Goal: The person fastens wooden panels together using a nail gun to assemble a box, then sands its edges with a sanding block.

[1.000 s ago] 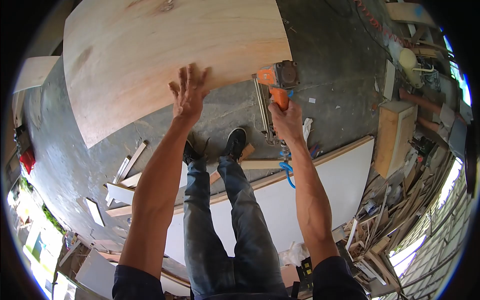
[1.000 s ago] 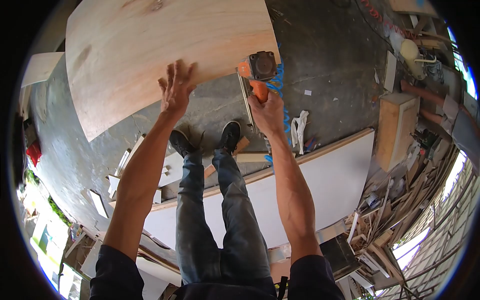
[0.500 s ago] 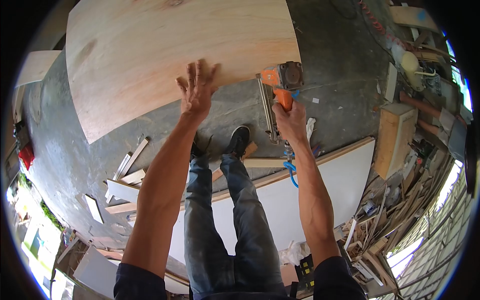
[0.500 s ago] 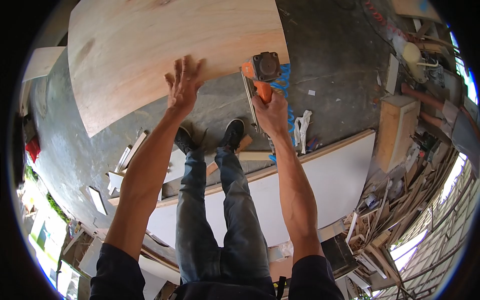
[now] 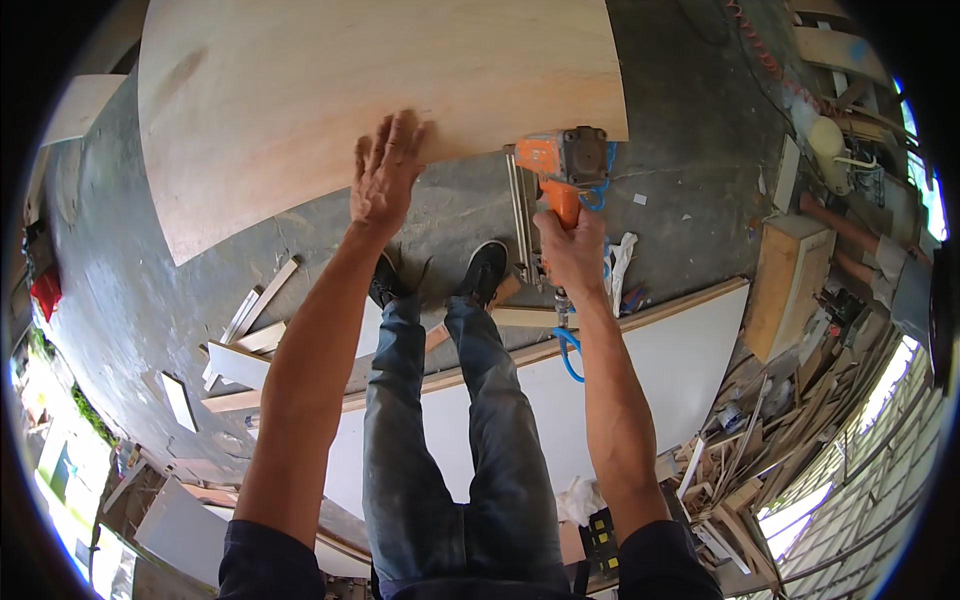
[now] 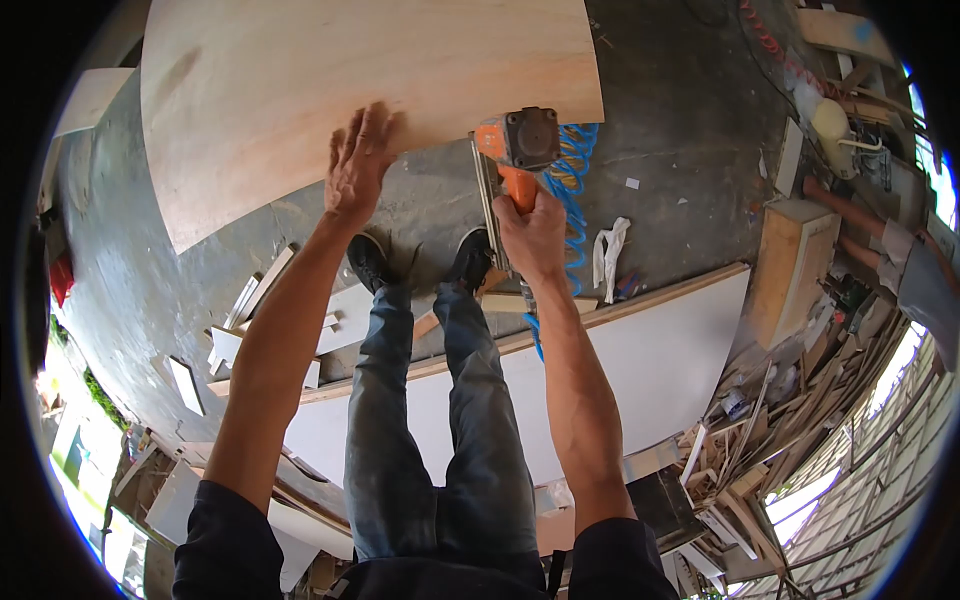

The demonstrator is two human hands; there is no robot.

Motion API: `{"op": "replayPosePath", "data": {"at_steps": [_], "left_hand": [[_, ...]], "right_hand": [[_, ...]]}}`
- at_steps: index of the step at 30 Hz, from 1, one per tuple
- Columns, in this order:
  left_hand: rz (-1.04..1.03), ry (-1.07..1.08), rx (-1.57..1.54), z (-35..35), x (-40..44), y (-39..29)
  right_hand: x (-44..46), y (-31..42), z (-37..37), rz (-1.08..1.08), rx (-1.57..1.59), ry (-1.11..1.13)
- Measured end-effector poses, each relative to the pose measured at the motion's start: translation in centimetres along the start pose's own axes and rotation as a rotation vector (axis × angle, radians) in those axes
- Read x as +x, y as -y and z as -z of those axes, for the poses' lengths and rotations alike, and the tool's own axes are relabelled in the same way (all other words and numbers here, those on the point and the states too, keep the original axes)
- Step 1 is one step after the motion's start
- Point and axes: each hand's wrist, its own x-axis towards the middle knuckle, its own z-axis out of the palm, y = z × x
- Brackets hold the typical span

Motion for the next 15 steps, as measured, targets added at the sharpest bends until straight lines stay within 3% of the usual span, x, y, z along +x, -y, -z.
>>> {"op": "replayPosePath", "data": {"at_steps": [4,7,8,15], "left_hand": [[0.138,0.064,0.236,3.0,-3.1,3.7],[0.079,-0.02,0.083,3.8,-4.2,6.7],[0.124,0.082,0.226,3.8,-4.6,7.1],[0.09,0.049,0.247,3.5,-4.7,7.2]], "right_hand": [[-0.8,0.5,-2.5,-0.034,0.049,0.056],[-0.9,0.3,-3.3,0.014,0.003,0.047],[-1.0,0.4,-3.5,0.015,0.001,0.049],[-0.9,2.0,-3.5,0.013,-0.029,0.038]]}}
